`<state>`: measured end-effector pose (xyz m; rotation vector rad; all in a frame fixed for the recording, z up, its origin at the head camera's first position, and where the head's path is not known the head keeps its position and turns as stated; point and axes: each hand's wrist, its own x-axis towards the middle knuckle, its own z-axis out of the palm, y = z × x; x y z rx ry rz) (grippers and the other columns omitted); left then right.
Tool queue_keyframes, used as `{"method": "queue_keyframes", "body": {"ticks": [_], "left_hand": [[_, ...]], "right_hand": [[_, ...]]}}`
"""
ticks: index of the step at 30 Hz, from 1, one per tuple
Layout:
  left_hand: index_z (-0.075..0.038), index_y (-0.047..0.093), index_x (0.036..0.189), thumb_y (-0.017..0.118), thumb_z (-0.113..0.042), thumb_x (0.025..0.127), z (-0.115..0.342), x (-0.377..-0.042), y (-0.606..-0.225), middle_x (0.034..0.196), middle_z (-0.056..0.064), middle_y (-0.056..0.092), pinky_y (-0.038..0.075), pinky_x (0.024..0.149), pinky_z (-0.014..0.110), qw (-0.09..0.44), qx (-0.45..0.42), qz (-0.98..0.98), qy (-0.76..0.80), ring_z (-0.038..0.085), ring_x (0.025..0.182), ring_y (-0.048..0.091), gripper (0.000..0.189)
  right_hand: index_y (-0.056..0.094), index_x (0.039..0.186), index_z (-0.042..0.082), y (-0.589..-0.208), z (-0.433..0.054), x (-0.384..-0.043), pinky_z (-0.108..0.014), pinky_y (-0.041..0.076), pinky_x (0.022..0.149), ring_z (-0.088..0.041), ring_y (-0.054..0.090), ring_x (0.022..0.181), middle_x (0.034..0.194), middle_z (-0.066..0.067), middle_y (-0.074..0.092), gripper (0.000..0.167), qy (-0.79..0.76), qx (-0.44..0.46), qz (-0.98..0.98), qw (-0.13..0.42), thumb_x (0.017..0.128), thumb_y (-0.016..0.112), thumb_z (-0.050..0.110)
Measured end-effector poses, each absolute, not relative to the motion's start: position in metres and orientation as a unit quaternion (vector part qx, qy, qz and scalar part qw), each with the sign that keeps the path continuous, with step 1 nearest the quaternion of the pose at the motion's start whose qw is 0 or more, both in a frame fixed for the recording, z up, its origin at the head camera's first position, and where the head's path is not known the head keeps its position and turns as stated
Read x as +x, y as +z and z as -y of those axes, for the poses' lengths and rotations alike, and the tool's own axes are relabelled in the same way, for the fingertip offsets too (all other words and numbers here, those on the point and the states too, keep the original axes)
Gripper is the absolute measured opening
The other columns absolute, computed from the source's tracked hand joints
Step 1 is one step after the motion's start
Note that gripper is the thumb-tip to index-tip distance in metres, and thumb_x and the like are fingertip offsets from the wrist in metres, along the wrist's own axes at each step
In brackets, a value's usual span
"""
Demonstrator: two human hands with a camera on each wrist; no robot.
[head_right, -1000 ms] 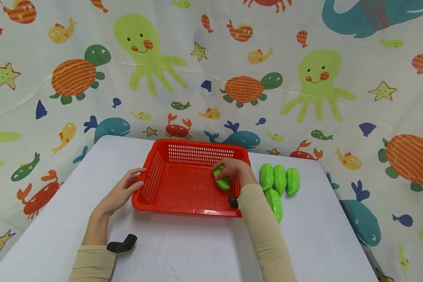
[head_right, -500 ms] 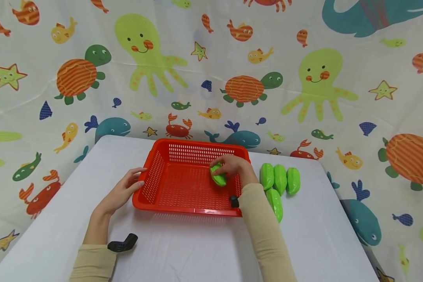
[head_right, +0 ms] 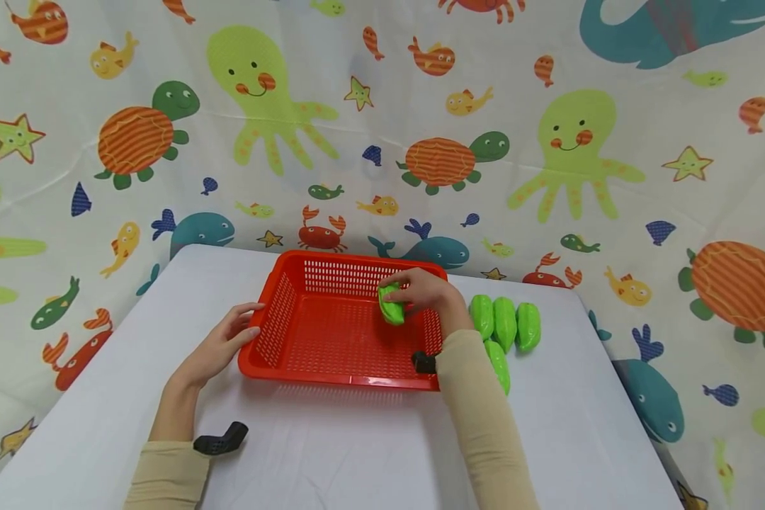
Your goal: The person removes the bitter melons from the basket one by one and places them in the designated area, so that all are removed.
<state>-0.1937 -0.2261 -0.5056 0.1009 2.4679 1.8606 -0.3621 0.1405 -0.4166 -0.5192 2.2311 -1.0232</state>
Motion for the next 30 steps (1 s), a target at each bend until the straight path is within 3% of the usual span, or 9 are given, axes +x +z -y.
{"method": "queue_keyframes", "body": {"ticks": [11,15,18,22,30], "left_hand": [[-0.024,0.037,0.146,0.058,-0.033,0.098,0.226,-0.194,-0.506,0.147,0.019,0.038,0.047,0.096,0.056,0.027,0.03,-0.796,0.603,0.04,0.133,0.037,0.053],[-0.024,0.037,0.146,0.059,-0.033,0.098,0.225,-0.194,-0.506,0.147,0.018,0.038,0.047,0.096,0.056,0.027,0.028,-0.797,0.602,0.039,0.134,0.036,0.054],[-0.024,0.037,0.146,0.059,-0.033,0.098,0.225,-0.194,-0.507,0.147,0.019,0.038,0.047,0.096,0.056,0.025,0.028,-0.798,0.602,0.039,0.134,0.037,0.054],[-0.023,0.037,0.146,0.059,-0.033,0.098,0.225,-0.193,-0.507,0.148,0.018,0.038,0.047,0.096,0.056,0.024,0.027,-0.799,0.601,0.039,0.134,0.037,0.054],[-0.024,0.036,0.146,0.059,-0.033,0.098,0.224,-0.193,-0.506,0.148,0.018,0.038,0.047,0.097,0.056,0.027,0.023,-0.801,0.598,0.039,0.134,0.036,0.054]], "right_hand": [[0.06,0.134,0.017,-0.381,-0.151,-0.346,-0.05,0.055,0.086,-0.031,0.061,0.1,0.131,-0.014,0.047,0.048,-0.439,-0.166,-0.852,0.229,0.09,0.071,0.033],[0.058,0.135,0.018,-0.368,-0.162,-0.338,-0.049,0.055,0.086,-0.03,0.066,0.089,0.127,-0.014,0.05,0.048,-0.443,-0.177,-0.855,0.203,0.091,0.07,0.033],[0.057,0.136,0.018,-0.36,-0.171,-0.328,-0.048,0.055,0.086,-0.031,0.068,0.084,0.132,-0.012,0.051,0.048,-0.437,-0.19,-0.859,0.184,0.092,0.068,0.033],[0.057,0.137,0.018,-0.356,-0.184,-0.317,-0.048,0.056,0.084,-0.031,0.068,0.092,0.144,-0.009,0.045,0.05,-0.42,-0.209,-0.869,0.158,0.092,0.068,0.035],[0.057,0.133,0.017,-0.365,-0.21,-0.295,-0.045,0.059,0.076,-0.037,0.064,0.106,0.143,-0.01,0.044,0.048,-0.43,-0.199,-0.871,0.131,0.09,0.071,0.032]]}}
